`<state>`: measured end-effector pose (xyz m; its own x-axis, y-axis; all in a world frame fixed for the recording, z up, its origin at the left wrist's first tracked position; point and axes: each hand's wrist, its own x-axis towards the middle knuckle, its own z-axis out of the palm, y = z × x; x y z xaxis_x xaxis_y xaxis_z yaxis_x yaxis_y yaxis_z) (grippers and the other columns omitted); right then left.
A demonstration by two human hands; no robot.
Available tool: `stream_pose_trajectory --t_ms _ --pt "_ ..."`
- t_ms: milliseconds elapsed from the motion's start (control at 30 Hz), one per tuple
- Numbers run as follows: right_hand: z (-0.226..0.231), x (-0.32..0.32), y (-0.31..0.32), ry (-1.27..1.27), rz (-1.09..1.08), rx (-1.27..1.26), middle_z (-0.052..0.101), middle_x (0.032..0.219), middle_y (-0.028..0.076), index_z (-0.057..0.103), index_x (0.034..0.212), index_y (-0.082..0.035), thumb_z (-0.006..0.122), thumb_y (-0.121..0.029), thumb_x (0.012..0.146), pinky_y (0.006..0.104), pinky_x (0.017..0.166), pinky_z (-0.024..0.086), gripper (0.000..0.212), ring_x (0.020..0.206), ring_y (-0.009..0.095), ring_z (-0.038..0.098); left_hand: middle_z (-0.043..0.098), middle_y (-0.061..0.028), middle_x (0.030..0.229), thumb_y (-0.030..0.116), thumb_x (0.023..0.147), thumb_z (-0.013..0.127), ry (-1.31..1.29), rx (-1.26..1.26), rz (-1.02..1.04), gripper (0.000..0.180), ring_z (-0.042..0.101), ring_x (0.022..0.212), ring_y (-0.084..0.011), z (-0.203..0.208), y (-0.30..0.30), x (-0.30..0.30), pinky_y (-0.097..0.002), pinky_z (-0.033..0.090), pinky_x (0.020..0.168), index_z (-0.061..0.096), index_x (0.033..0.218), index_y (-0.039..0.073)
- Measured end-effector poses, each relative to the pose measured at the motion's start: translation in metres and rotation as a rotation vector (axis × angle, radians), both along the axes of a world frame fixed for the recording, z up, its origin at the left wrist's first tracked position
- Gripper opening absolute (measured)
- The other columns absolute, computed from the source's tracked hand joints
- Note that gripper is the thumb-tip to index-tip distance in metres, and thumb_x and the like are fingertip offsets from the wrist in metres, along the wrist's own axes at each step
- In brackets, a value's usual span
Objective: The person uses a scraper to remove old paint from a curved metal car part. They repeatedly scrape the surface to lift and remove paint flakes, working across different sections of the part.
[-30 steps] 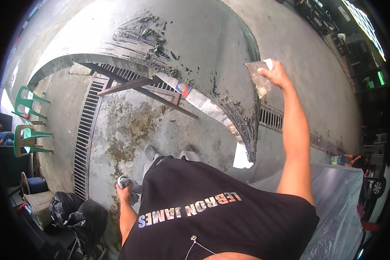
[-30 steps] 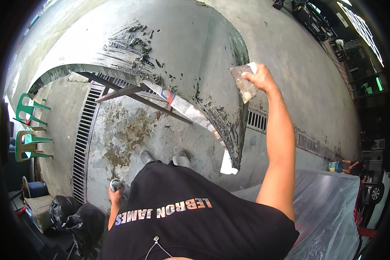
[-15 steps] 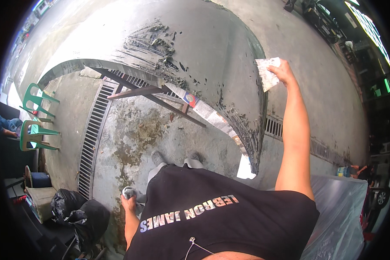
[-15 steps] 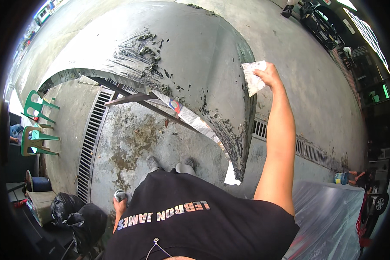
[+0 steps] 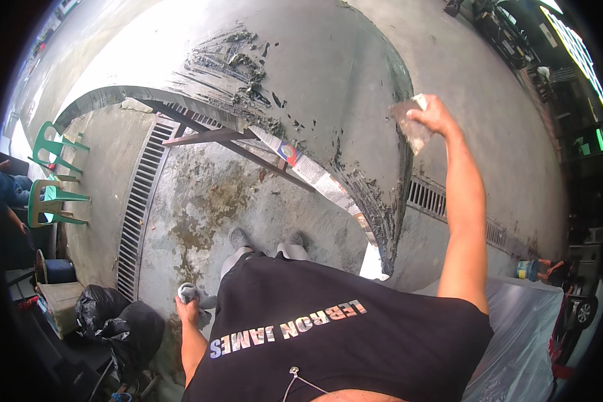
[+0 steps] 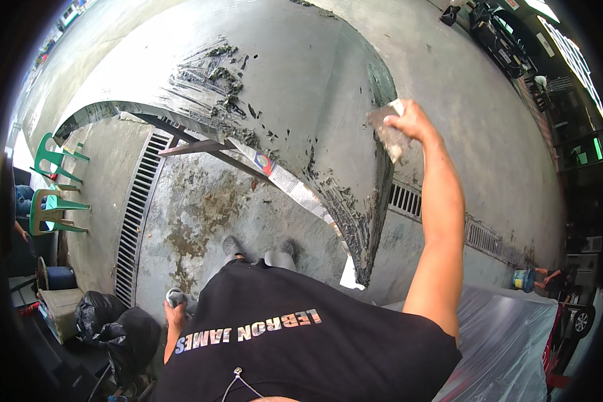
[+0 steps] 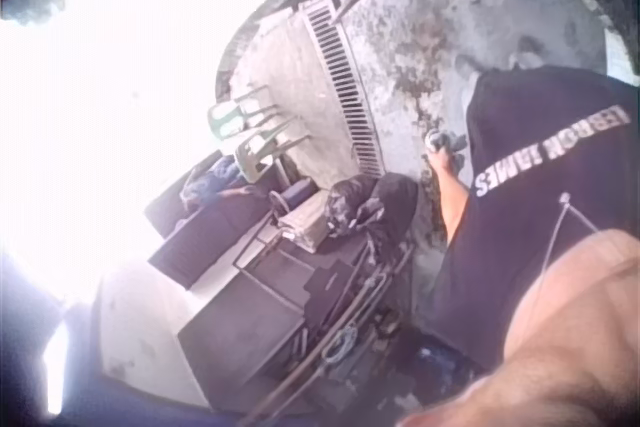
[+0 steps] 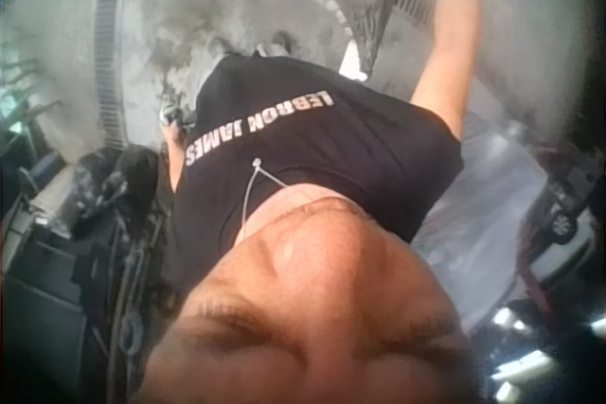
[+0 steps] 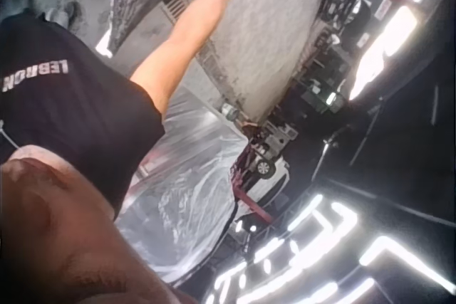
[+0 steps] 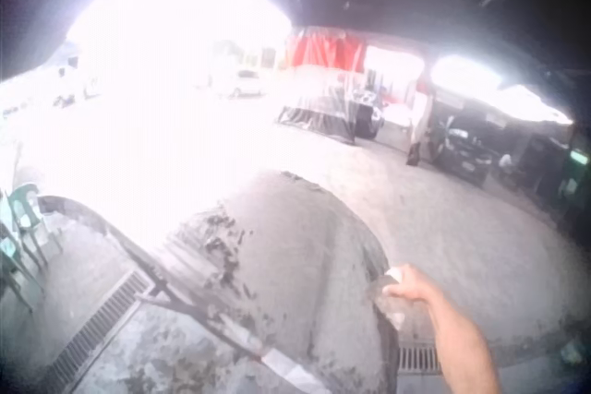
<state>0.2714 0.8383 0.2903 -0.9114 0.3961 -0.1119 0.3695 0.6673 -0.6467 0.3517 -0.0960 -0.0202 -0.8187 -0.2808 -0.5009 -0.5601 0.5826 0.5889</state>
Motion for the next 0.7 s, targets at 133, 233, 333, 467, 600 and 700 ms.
stream_pose_trajectory --t_ms 133,233,333,467,600,700 --pt "-0.009 -0.004 -0.022 -0.049 0.061 0.071 0.077 0.090 0.009 0.074 0.102 0.000 0.082 -0.021 0.078 0.0360 0.078 0.055 0.033 0.081 0.016 0.068 0.072 -0.0203 0.116 0.018 0.073 0.080 0.005 -0.033 -0.022 0.060 0.069 0.108 -0.0362 0.026 0.015 -0.003 -0.0450 0.053 0.095 0.060 0.127 0.003" --pt "-0.002 -0.013 -0.009 -0.032 0.016 0.002 0.076 0.087 0.008 0.075 0.101 -0.002 0.084 -0.023 0.077 0.0353 0.079 0.055 0.032 0.079 0.016 0.067 0.072 -0.0196 0.114 0.018 0.073 0.080 0.005 -0.032 -0.058 0.059 0.069 0.108 -0.0359 0.025 0.012 0.002 -0.0454 0.053 0.094 0.061 0.126 0.003" --pt "-0.010 -0.004 -0.028 -0.053 0.085 -0.003 0.076 0.087 0.007 0.075 0.101 -0.004 0.085 -0.024 0.077 0.0353 0.079 0.055 0.033 0.079 0.016 0.067 0.072 -0.0195 0.113 0.019 0.072 0.080 -0.039 -0.052 -0.040 0.058 0.070 0.106 -0.0352 0.032 0.012 0.005 -0.0451 0.053 0.094 0.061 0.125 0.003" --pt "-0.009 -0.016 -0.003 0.041 -0.009 0.005 0.079 0.092 0.010 0.075 0.107 0.001 0.085 -0.024 0.079 0.0367 0.078 0.057 0.039 0.083 0.018 0.072 0.072 -0.0187 0.110 0.019 0.072 0.080 -0.044 -0.172 -0.086 0.056 0.070 0.103 -0.0336 0.039 0.019 0.013 -0.0438 0.053 0.092 0.061 0.122 0.003" --pt "-0.023 -0.009 0.022 0.048 -0.110 0.072 0.078 0.092 0.010 0.074 0.107 0.001 0.085 -0.024 0.079 0.0347 0.077 0.057 0.039 0.082 0.019 0.072 0.072 -0.0167 0.109 0.019 0.072 0.080 -0.006 -0.055 -0.054 0.055 0.069 0.102 -0.0316 0.038 0.026 0.005 -0.0428 0.053 0.092 0.061 0.121 0.003" --pt "-0.010 -0.013 -0.046 -0.146 0.222 -0.032 0.076 0.090 0.007 0.074 0.105 0.000 0.084 -0.023 0.080 0.0347 0.074 0.055 0.035 0.077 0.019 0.068 0.072 -0.0146 0.109 0.018 0.071 0.082 0.004 -0.003 -0.009 0.057 0.069 0.102 -0.0285 0.029 0.017 0.011 -0.0423 0.054 0.091 0.062 0.122 0.004"
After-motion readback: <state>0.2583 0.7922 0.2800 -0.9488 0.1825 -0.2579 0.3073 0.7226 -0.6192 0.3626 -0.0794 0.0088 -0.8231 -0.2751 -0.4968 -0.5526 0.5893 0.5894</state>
